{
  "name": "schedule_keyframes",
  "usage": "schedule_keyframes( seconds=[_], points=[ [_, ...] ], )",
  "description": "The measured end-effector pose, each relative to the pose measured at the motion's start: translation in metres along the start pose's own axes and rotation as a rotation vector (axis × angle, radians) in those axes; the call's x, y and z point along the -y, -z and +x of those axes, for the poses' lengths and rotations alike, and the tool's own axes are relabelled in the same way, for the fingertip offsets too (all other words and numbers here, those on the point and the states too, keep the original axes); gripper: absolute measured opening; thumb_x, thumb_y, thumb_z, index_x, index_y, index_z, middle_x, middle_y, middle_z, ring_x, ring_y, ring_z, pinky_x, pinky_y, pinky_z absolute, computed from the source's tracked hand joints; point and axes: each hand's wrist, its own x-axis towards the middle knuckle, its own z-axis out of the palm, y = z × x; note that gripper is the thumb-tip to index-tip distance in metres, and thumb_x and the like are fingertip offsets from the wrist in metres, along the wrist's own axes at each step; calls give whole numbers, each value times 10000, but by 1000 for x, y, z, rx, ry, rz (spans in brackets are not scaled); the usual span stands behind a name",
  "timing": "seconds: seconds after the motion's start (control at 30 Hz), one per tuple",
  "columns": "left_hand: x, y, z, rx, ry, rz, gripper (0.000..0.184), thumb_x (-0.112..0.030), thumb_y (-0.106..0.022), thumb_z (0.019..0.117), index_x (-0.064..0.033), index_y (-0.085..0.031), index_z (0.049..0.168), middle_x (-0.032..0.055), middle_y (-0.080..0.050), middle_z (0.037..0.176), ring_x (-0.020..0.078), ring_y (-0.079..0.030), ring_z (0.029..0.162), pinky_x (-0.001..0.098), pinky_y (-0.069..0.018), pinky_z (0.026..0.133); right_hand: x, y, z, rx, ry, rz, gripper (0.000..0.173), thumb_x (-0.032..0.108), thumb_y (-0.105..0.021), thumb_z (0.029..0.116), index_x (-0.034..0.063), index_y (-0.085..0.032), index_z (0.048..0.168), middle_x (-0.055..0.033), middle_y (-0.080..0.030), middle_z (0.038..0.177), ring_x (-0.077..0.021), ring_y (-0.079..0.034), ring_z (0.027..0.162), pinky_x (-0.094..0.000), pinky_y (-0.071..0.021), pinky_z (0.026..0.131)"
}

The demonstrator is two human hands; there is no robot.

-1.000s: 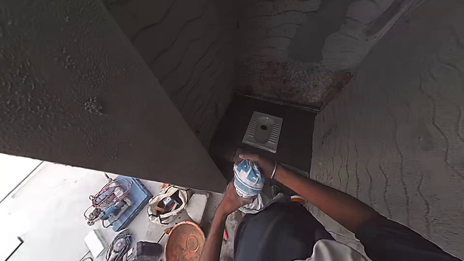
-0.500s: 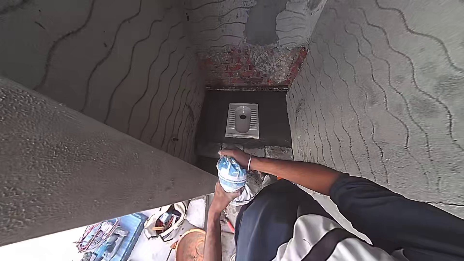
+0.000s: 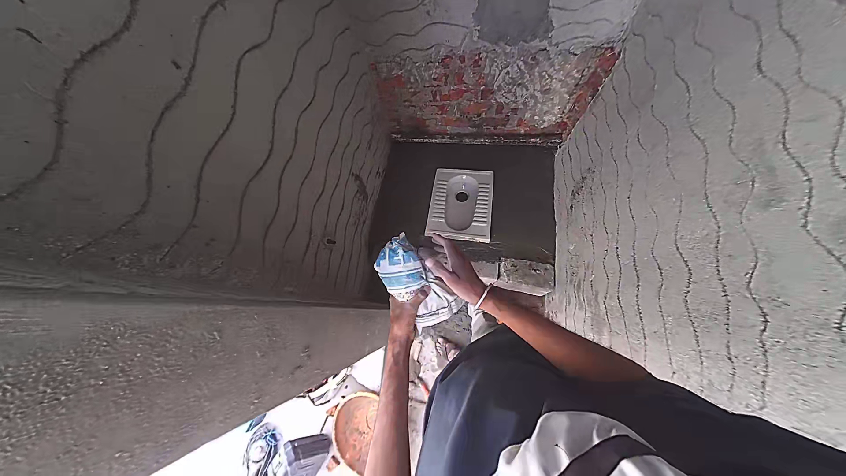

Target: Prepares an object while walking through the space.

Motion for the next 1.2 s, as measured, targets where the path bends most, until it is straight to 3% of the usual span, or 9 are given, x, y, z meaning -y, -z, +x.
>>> schedule_keyframes(
  seconds=[0.17, 0.37, 0.5, 0.63, 0.83, 0.97, 1.07, 1.13, 1.2],
  points=[
    [-12, -31, 52, -139, 67, -25, 587, -75, -789, 830, 76, -504, 1320, 189, -688, 1102, 195, -703, 944, 362, -612, 846, -37, -4, -3, 222, 86, -341, 1191, 658, -776, 778, 28, -239, 1634, -198, -298, 1674, -319, -355, 1522, -479, -326, 1227],
    [-12, -102, 118, -48, 109, -322, 346, -211, -518, 1031, 2, -527, 1303, 123, -706, 1071, 161, -700, 965, 345, -602, 862, -62, 9, 87, 51, -60, 238, 1283, 516, -878, 706, -42, -175, 1623, -256, -342, 1624, -260, -385, 1497, -370, -352, 1229],
    [-22, -142, 181, -121, 126, -130, 418, -255, -569, 1020, 16, -526, 1336, 127, -690, 1123, 154, -680, 1002, 329, -581, 892, -78, 40, 156, 76, -203, 459, 1335, 448, -914, 675, 14, -107, 1646, -212, -348, 1629, -196, -440, 1453, -330, -406, 1185],
    [-9, -172, 235, -127, 234, 12, 517, -268, -629, 1002, 4, -477, 1414, 131, -652, 1252, 152, -639, 1116, 327, -540, 973, -104, 59, 199, -51, -327, 707, 1209, 387, -882, 697, 65, -195, 1640, -138, -491, 1534, -125, -559, 1315, -292, -508, 1066],
    [32, -175, 305, 95, 488, 209, 575, -403, -621, 992, -57, -499, 1435, 98, -623, 1324, 156, -602, 1193, 366, -516, 1025, -186, 61, 231, -136, -344, 662, 1005, 332, -821, 814, 6, -297, 1607, -160, -504, 1539, -126, -546, 1352, -299, -467, 1133],
    [42, -152, 371, 310, 780, 473, 578, -461, -570, 1018, -73, -489, 1439, 142, -614, 1313, 227, -623, 1151, 420, -545, 936, -238, 47, 272, -124, -415, 664, 893, 284, -819, 822, -20, -401, 1551, -175, -610, 1423, -140, -615, 1274, -320, -502, 1101],
    [-12, -116, 433, 385, 476, 1187, 821, -530, -658, 959, -32, -385, 1551, 211, -478, 1529, 308, -482, 1406, 482, -420, 1146, -285, 42, 321, -138, -441, 535, 851, 262, -789, 815, -23, -435, 1535, -212, -593, 1436, -210, -597, 1308, -367, -482, 1121],
    [-98, -72, 481, 208, -10, 1733, 1007, -689, -552, 922, 14, -288, 1593, 293, -309, 1620, 443, -301, 1509, 603, -265, 1217, -333, 53, 360, -158, -524, 287, 813, 275, -772, 836, 29, -456, 1543, -252, -589, 1418, -307, -588, 1307, -437, -470, 1121],
    [-214, -35, 535, -90, -236, 2051, 1073, -758, -432, 928, -21, -118, 1641, 284, -125, 1682, 479, -154, 1550, 637, -193, 1238, -390, 72, 401, -116, -680, 28, 806, 305, -773, 885, 123, -416, 1584, -302, -560, 1391, -407, -576, 1271, -511, -474, 1085]
  ],
)
